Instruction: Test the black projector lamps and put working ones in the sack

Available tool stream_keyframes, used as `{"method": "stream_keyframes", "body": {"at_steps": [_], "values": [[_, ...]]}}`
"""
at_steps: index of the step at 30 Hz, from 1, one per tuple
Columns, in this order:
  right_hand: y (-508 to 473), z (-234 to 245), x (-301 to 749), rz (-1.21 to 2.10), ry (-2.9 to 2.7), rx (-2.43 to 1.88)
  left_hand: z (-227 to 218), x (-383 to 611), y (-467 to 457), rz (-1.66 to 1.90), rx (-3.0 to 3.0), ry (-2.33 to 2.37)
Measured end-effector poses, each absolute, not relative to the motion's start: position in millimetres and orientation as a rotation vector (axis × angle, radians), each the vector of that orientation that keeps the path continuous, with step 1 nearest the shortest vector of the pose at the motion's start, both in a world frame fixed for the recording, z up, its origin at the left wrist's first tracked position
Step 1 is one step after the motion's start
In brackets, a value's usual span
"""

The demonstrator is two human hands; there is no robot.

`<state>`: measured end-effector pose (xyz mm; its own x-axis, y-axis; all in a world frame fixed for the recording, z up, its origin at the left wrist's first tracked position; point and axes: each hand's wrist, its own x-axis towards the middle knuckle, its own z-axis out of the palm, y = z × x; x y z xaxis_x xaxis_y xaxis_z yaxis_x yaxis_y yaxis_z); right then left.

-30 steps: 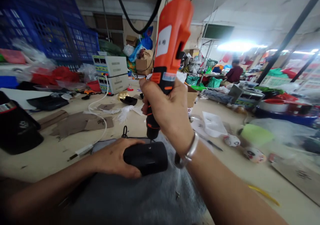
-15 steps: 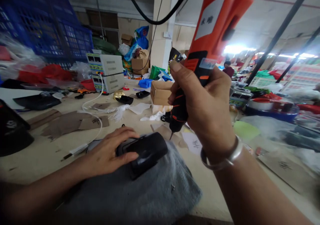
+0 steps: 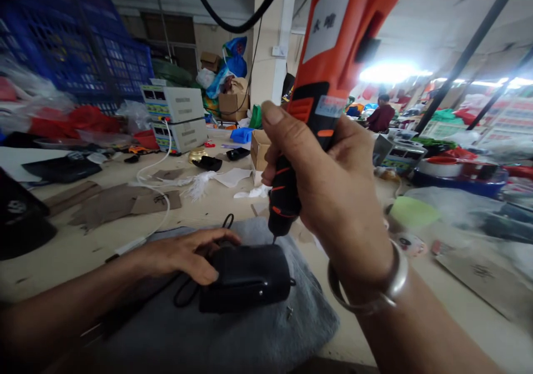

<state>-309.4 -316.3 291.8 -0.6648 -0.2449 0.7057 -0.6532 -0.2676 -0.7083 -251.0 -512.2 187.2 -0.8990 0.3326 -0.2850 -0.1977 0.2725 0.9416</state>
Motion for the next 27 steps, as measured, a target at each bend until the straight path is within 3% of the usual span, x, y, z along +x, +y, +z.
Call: {"method": "stream_keyframes", "body": {"at_steps": [11, 17, 22, 27], "values": [[-310, 293, -303, 1.981, -1.729, 1.064, 181, -241, -495, 1.009, 0.699, 2.748], [-303, 293, -301, 1.932, -1.701, 1.046, 171, -255, -494, 1.214, 0.425, 2.974], [-285, 298, -293, 1.851, -1.708, 1.018, 204, -281, -532, 1.474, 0.213, 3.160], [-271, 300, -285, 1.806, -1.724, 0.959, 221, -274, -540, 1.736, 0.048, 2.948]]}}
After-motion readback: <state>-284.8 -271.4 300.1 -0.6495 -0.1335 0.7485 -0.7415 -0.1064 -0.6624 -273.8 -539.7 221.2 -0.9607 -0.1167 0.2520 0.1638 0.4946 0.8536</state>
